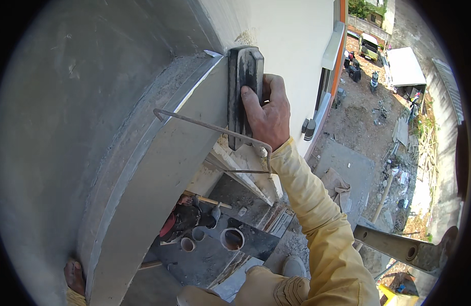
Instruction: Finishing and smoothing plaster on a wall ledge using a float tool.
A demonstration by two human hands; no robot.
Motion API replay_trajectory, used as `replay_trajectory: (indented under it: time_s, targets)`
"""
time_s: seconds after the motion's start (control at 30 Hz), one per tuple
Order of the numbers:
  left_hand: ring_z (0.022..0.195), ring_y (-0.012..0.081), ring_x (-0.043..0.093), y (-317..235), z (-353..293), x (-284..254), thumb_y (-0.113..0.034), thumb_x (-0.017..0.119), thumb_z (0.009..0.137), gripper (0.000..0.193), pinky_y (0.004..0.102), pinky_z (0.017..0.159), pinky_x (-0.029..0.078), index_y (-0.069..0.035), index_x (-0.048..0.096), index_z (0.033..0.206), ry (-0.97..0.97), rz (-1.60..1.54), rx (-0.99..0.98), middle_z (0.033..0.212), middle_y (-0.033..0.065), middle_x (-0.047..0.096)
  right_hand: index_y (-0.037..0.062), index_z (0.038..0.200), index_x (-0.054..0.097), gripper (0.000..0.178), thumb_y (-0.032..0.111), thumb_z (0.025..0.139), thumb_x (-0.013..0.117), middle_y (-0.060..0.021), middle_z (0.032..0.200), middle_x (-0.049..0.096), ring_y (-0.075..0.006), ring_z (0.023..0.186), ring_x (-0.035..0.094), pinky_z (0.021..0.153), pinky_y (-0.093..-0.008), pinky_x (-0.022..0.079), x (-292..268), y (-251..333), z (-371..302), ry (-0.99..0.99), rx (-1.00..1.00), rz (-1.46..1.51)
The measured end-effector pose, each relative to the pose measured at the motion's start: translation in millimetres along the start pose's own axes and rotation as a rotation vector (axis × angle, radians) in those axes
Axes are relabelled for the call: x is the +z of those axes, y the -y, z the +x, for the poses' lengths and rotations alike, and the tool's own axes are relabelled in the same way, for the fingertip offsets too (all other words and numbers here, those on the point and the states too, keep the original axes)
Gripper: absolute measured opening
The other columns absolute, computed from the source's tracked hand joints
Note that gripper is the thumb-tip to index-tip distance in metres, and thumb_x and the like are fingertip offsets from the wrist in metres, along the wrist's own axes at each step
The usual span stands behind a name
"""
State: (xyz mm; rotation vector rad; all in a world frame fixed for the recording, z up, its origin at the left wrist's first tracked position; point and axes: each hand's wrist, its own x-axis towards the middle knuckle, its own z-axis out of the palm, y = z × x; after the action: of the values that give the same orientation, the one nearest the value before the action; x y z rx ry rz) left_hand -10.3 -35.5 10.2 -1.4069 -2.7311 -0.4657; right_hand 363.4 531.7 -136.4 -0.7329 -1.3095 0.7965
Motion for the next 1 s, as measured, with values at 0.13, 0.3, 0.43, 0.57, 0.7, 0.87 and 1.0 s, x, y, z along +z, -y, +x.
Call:
replay_trajectory:
  time_s: [0.13, 0.3, 0.43, 0.57, 0.7, 0.87, 1.0]
  targets:
    - [0.071, 0.0092, 0.035, -21, 2, -1, -0.064, 0.05, 0.099, 0.061, 0.0288, 0.062, 0.032, -0.009, 0.037, 0.077, 0.002, 0.08, -0.017, 0.072, -0.0032, 0.035, -0.006, 0.112, 0.056, 0.044, 0.028, 0.088, 0.069, -0.0253, 0.106, 0.062, -0.0401, 0.093, 0.063, 0.085, -0.047, 0.05, 0, 3, 49, -0.174, -0.087, -0.252]
    - [0.064, 0.0184, 0.037, 3, 0, 1, -0.055, 0.044, 0.104, 0.057, 0.0375, 0.06, 0.032, -0.004, 0.043, 0.078, -0.014, 0.074, 0.043, 0.065, 0.0072, 0.035, -0.0073, 0.114, 0.058, 0.047, 0.029, 0.087, 0.07, -0.0247, 0.103, 0.066, -0.0382, 0.093, 0.066, 0.085, -0.0445, 0.052, -31, -25, 80, -0.269, -0.044, -0.33]
    - [0.064, 0.0182, 0.037, 11, -1, 0, -0.053, 0.043, 0.105, 0.056, 0.0375, 0.06, 0.032, -0.005, 0.044, 0.078, -0.002, 0.066, 0.033, 0.065, 0.007, 0.036, -0.0063, 0.111, 0.059, 0.039, 0.024, 0.089, 0.072, -0.017, 0.092, 0.067, -0.0278, 0.078, 0.064, 0.074, -0.0383, 0.052, -36, -17, 27, -0.139, -0.053, -0.069]
    - [0.064, 0.019, 0.037, 1, -2, -1, -0.054, 0.044, 0.104, 0.057, 0.0381, 0.059, 0.032, -0.004, 0.044, 0.078, -0.017, 0.008, 0.028, 0.065, 0.0081, 0.035, -0.0028, 0.111, 0.059, 0.038, 0.018, 0.084, 0.075, -0.0172, 0.096, 0.057, -0.0282, 0.082, 0.059, 0.074, -0.0396, 0.05, -17, -17, -29, 0.065, -0.078, -0.096]
    - [0.071, 0.0093, 0.04, 10, -2, -2, -0.057, 0.054, 0.1, 0.053, 0.0278, 0.064, 0.037, -0.01, 0.041, 0.079, 0.021, -0.115, -0.061, 0.074, -0.0031, 0.043, -0.0012, 0.111, 0.058, 0.037, 0.019, 0.084, 0.074, -0.0193, 0.097, 0.059, -0.0348, 0.082, 0.061, 0.075, -0.0434, 0.05, -4, -15, -3, -0.08, -0.172, -0.186]
    - [0.072, 0.0082, 0.042, 14, -5, -7, -0.057, 0.056, 0.1, 0.054, 0.0274, 0.064, 0.038, -0.01, 0.041, 0.08, 0.023, -0.004, -0.051, 0.076, -0.0028, 0.045, 0.0005, 0.112, 0.059, 0.038, 0.023, 0.084, 0.072, -0.0202, 0.102, 0.06, -0.0383, 0.087, 0.064, 0.077, -0.0457, 0.052, -7, 0, 53, -0.281, -0.277, -0.432]
    - [0.065, 0.0154, 0.039, 32, -5, -1, -0.054, 0.051, 0.102, 0.053, 0.0338, 0.059, 0.034, -0.007, 0.042, 0.079, -0.014, -0.032, -0.045, 0.07, 0.005, 0.04, -0.0036, 0.112, 0.059, 0.042, 0.026, 0.085, 0.072, -0.019, 0.099, 0.064, -0.0338, 0.084, 0.066, 0.075, -0.0425, 0.053, -18, -16, 79, -0.345, -0.252, -0.496]
